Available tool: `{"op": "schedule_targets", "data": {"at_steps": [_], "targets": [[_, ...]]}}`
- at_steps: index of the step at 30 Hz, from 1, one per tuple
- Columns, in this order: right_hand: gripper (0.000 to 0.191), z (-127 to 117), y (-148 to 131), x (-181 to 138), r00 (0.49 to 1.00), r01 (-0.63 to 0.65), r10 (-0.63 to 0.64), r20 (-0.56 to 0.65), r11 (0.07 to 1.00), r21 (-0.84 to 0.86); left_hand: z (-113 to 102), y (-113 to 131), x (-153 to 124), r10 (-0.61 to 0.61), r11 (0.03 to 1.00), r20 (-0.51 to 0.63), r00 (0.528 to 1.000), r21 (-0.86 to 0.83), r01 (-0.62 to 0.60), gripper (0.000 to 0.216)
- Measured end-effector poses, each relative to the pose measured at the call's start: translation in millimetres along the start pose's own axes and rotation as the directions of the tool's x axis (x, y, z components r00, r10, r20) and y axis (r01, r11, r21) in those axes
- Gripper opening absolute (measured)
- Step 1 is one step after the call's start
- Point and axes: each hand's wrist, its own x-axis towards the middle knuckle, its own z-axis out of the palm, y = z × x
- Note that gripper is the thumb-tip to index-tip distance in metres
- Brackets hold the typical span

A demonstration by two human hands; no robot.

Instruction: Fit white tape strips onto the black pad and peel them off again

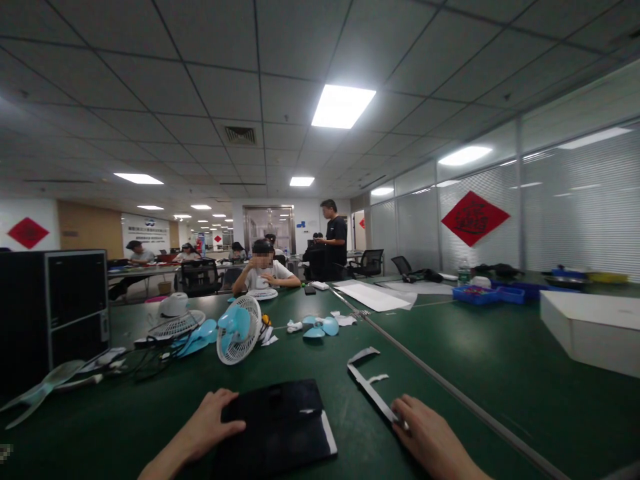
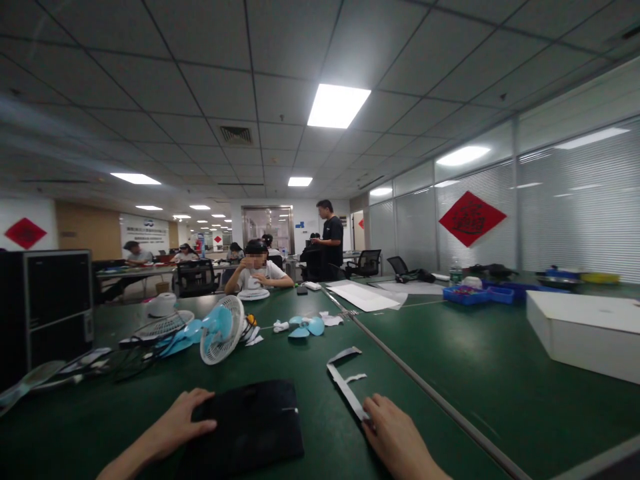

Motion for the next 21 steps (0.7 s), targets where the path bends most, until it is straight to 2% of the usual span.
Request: {"op": "schedule_targets", "data": {"at_steps": [4,6,11,13,15,17,21], "targets": [[0.023,-4.6,1.7,-0.3,0.999,0.024,-0.024,-0.047,1.0,0.001,2.2,-3.6,1.6,-0.003,1.0,-0.013,1.0,0.009,0.003,0.081],[0.025,-7.9,5.3,1.1,0.992,0.033,-0.029,-0.125,0.999,0.03,2.6,-4.9,2.3,0.006,1.0,-0.017,1.0,0.002,-0.006,0.08],[0.025,-19.9,9.7,8.2,0.916,0.074,0.01,-0.4,0.978,0.194,-0.1,-2.1,0.2,-0.003,1.0,-0.01,1.0,0.011,0.003,0.081],[0.026,-27.7,3.6,11.7,0.9,0.083,0.066,-0.43,0.944,0.318,-0.4,-1.7,-0.7,-0.001,1.0,-0.006,1.0,0.001,0.001,0.081],[0.029,-36.3,-7.9,16.5,0.921,0.069,0.127,-0.369,0.878,0.474,0.1,-3.0,-0.3,0.007,1.0,-0.013,1.0,-0.021,-0.008,0.082],[0.032,-42.7,-23.1,23.7,0.959,0.042,0.148,-0.242,0.769,0.638,-0.4,-4.8,1.6,0.019,0.998,-0.048,0.999,-0.058,-0.021,0.078],[0.03,-38.8,-53.5,44.6,0.996,-0.056,0.082,0.02,0.462,0.885,-10.2,-2.3,4.8,0.064,0.973,-0.214,0.975,-0.206,-0.109,0.063]]}}
